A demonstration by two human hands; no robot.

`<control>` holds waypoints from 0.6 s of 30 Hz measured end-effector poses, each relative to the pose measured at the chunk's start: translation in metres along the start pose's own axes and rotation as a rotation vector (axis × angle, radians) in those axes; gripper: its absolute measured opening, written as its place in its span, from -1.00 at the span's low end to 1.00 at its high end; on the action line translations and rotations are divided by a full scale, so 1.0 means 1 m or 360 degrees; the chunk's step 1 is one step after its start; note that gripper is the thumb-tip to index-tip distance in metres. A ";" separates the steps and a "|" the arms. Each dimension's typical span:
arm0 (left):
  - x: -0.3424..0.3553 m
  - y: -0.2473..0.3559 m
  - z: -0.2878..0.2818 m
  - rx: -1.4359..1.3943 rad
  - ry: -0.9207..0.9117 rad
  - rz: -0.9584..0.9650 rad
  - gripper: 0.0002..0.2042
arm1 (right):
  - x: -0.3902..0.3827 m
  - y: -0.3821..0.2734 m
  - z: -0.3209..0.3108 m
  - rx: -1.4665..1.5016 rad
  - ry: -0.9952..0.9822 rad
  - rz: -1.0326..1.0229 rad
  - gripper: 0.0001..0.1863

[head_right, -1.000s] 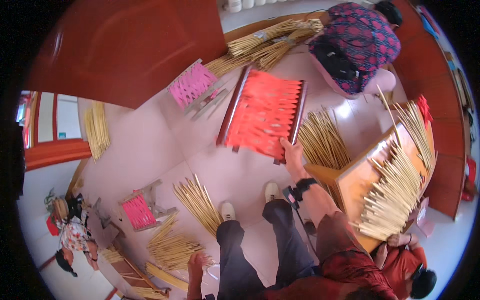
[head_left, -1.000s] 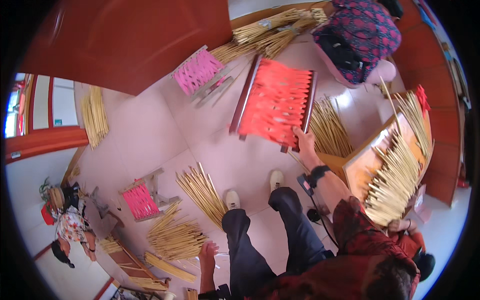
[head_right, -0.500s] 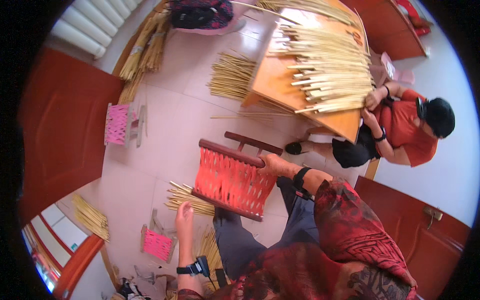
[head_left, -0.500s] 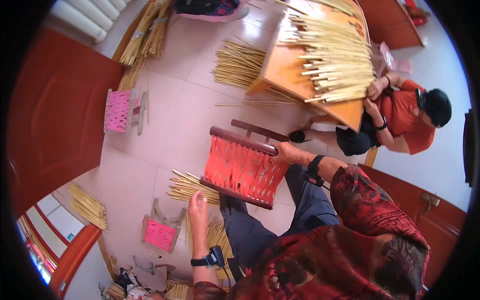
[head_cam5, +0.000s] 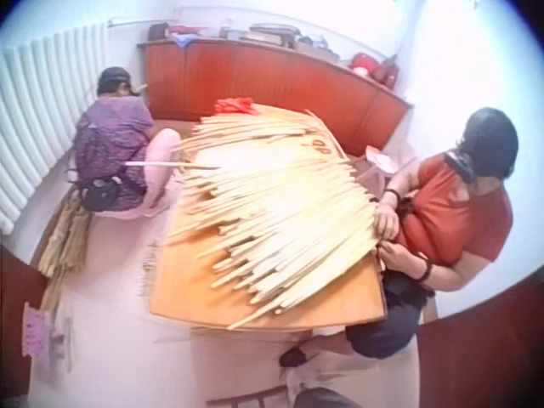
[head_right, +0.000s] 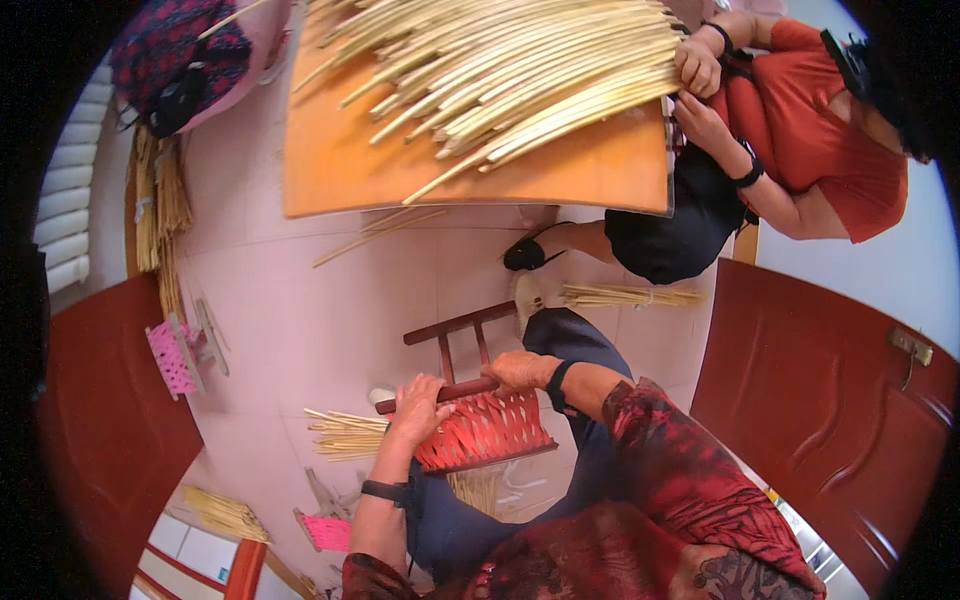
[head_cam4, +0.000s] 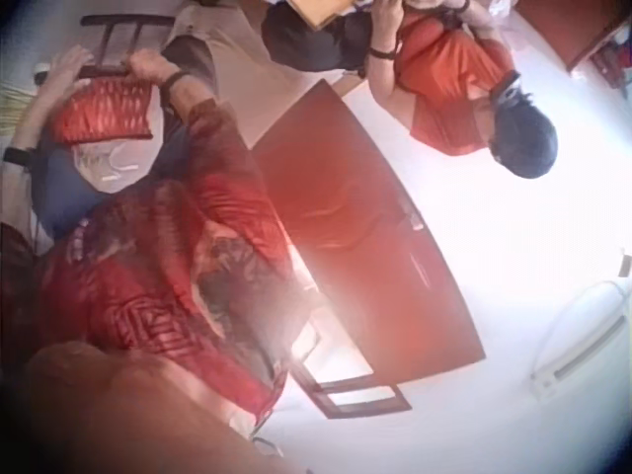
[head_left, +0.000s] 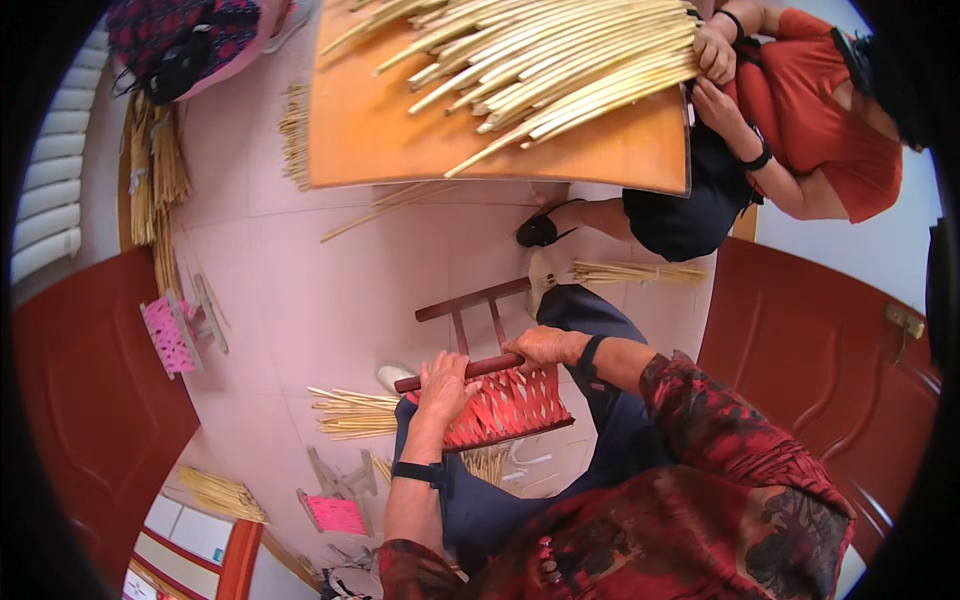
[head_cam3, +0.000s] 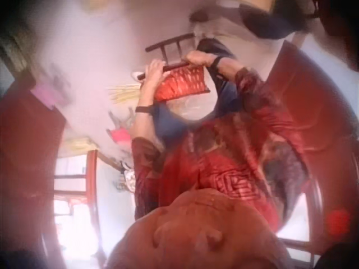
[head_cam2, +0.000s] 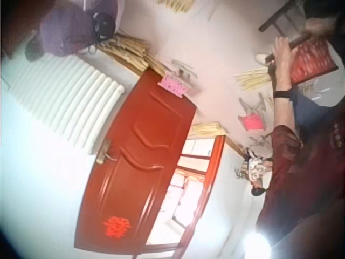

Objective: The person gathers wooden sticks from the floor, moves to a table, and arranges the sticks into a flat row with the help of another person.

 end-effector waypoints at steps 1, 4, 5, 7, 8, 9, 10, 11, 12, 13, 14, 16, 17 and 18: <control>0.007 -0.007 0.014 -0.0005 -0.0173 -0.0135 -0.48 | 0.005 0.009 0.007 0.0084 -0.0116 0.0073 -0.61; 0.022 -0.015 0.044 -0.0032 -0.0382 -0.0281 -0.47 | 0.005 0.030 0.013 0.0177 -0.0024 0.0136 -0.69; 0.026 -0.014 0.048 0.0012 -0.0282 -0.0202 -0.48 | 0.007 0.037 0.019 0.0192 -0.0025 0.0136 -0.69; 0.033 -0.015 0.061 0.0055 -0.0185 -0.0125 -0.49 | 0.008 0.048 0.025 0.0030 0.0104 0.0113 -0.61; 0.036 -0.015 0.068 0.0079 -0.0295 -0.0183 -0.51 | 0.010 0.049 0.028 0.0032 0.0106 0.0112 -0.61; 0.038 -0.016 0.075 0.0102 -0.0401 -0.0241 -0.52 | 0.011 0.050 0.032 0.0041 0.0053 0.0135 -0.56; 0.038 -0.021 0.084 0.0103 -0.0396 -0.0241 -0.52 | 0.012 0.052 0.035 0.0047 0.0000 0.0156 -0.51; 0.033 -0.031 0.096 -0.0004 -0.0348 -0.0218 -0.55 | 0.011 0.052 0.034 0.0103 -0.0074 0.0250 -0.56; 0.033 -0.029 0.101 -0.0118 -0.0300 -0.0177 -0.58 | 0.011 0.056 0.037 0.0098 -0.0073 0.0256 -0.56; 0.032 -0.030 0.109 -0.0086 -0.0389 -0.0198 -0.61 | 0.011 0.057 0.045 -0.0117 -0.0205 0.0252 -0.61; 0.038 -0.028 0.113 -0.0086 -0.0374 -0.0190 -0.61 | 0.012 0.062 0.052 -0.0340 -0.0331 0.0246 -0.65; 0.037 -0.024 0.133 0.0036 -0.0588 -0.0252 -0.61 | 0.014 0.053 0.066 -0.0452 -0.0222 0.0309 -0.71; 0.030 -0.034 0.147 -0.0091 -0.0710 -0.0305 -0.60 | 0.024 0.037 0.074 -0.0420 -0.0327 0.0241 -0.69; 0.030 -0.036 0.156 -0.0078 -0.0695 -0.0303 -0.60 | 0.032 0.027 0.082 -0.0404 -0.0374 0.0260 -0.70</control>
Point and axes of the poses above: each hand's wrist, its own x-axis towards the middle knuckle, its own z-axis out of the palm, y = z × x, the point moved 5 cm from there along x, towards the middle knuckle, and after that the axes turned 9 degrees about -x, right-handed, at the moved point
